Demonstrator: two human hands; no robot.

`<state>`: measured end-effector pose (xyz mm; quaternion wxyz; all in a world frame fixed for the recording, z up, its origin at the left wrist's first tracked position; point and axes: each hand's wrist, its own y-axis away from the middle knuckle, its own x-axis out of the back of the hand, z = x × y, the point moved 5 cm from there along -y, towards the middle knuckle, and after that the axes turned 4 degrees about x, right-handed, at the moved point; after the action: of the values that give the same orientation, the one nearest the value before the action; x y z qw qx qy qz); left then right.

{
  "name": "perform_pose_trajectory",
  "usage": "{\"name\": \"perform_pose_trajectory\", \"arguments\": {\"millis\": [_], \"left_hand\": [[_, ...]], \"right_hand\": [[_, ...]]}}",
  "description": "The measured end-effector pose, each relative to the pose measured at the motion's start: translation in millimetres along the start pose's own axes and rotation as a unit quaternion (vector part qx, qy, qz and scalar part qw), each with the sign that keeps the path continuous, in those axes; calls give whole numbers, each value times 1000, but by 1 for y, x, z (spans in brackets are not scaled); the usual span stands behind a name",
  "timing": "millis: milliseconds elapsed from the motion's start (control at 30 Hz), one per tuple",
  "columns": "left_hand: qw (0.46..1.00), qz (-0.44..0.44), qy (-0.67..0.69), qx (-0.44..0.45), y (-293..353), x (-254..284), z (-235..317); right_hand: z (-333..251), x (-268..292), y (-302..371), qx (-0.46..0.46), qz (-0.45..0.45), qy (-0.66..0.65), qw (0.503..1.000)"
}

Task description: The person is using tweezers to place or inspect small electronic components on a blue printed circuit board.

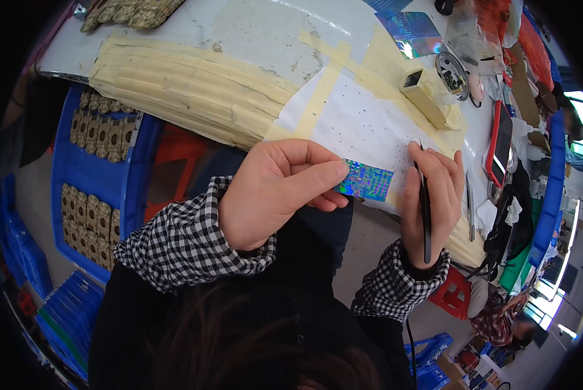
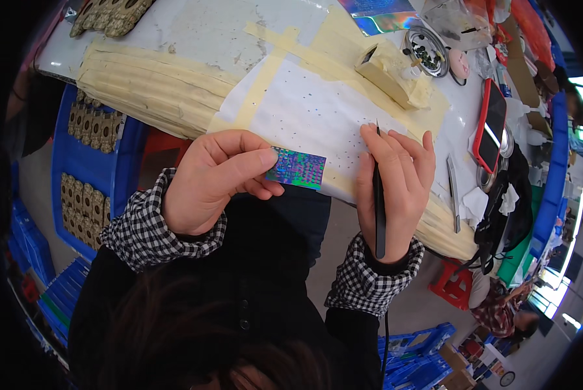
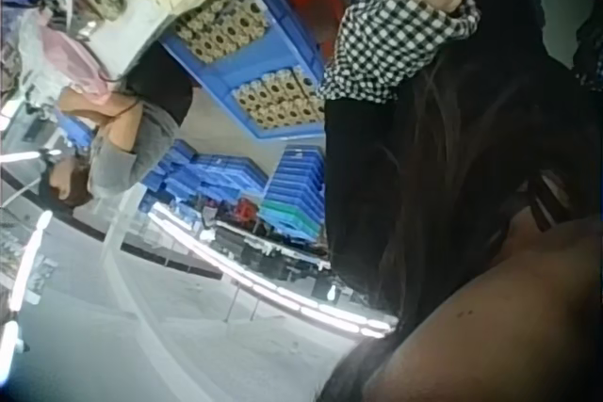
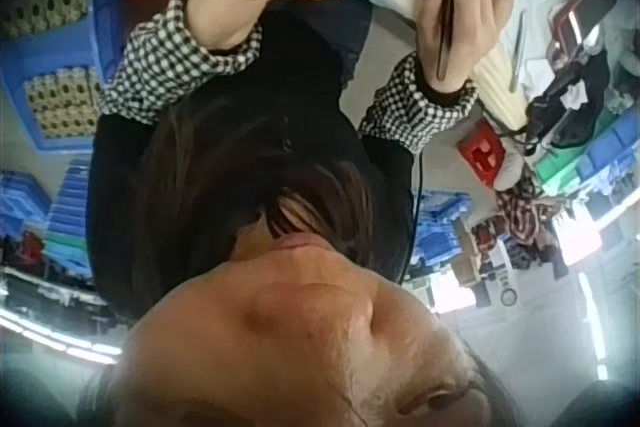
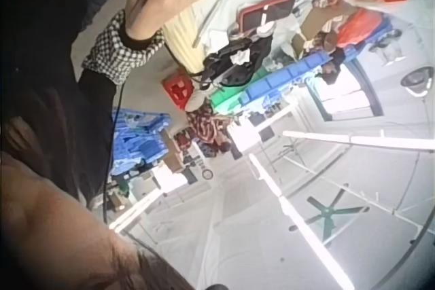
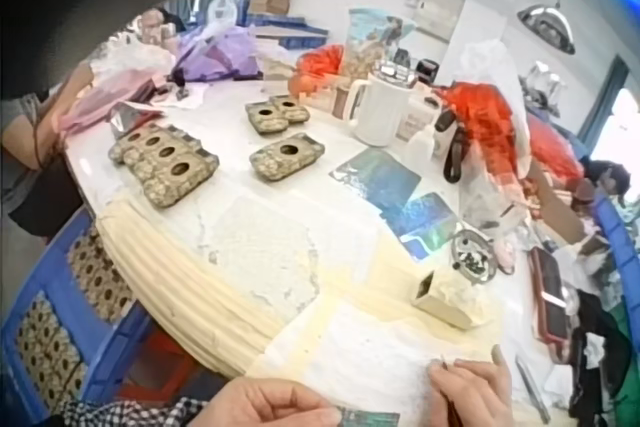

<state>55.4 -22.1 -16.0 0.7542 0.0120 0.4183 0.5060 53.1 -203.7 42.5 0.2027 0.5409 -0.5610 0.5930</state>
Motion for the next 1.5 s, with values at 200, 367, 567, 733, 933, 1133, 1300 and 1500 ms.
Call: {"name": "perform_pose_trajectory", "arguments": {"millis": [200, 367, 567, 733, 933, 1133, 1300, 1500], "left_hand": [[1000, 1, 6, -2, 0, 1, -1], [1000, 4, 3, -2, 0, 0, 0], [1000, -4, 5, 1, 0, 0, 0], [1000, 7, -2, -3, -1, 1, -3], [1000, 5, -7, -9, 0, 1, -2], [999, -20, -30, -9, -1, -1, -1], [998, -33, -42, -13, -2, -2, -2], [999, -33, -29, -17, -2, -2, -2]], "right_hand": [[-9, 5, -16, 56, -62, 59, 995], [1, 14, -8, 18, -1, -25, 1000], [-13, 18, 17, 6, 95, -239, 966], [-32, 7, 15, 39, -5, -334, 942], [-35, -7, 19, -3, 14, -414, 910], [-33, -6, 22, -29, 33, -420, 907], [-33, -6, 21, -15, 28, -404, 914], [-35, -7, 17, 10, 4, -379, 925]]}}
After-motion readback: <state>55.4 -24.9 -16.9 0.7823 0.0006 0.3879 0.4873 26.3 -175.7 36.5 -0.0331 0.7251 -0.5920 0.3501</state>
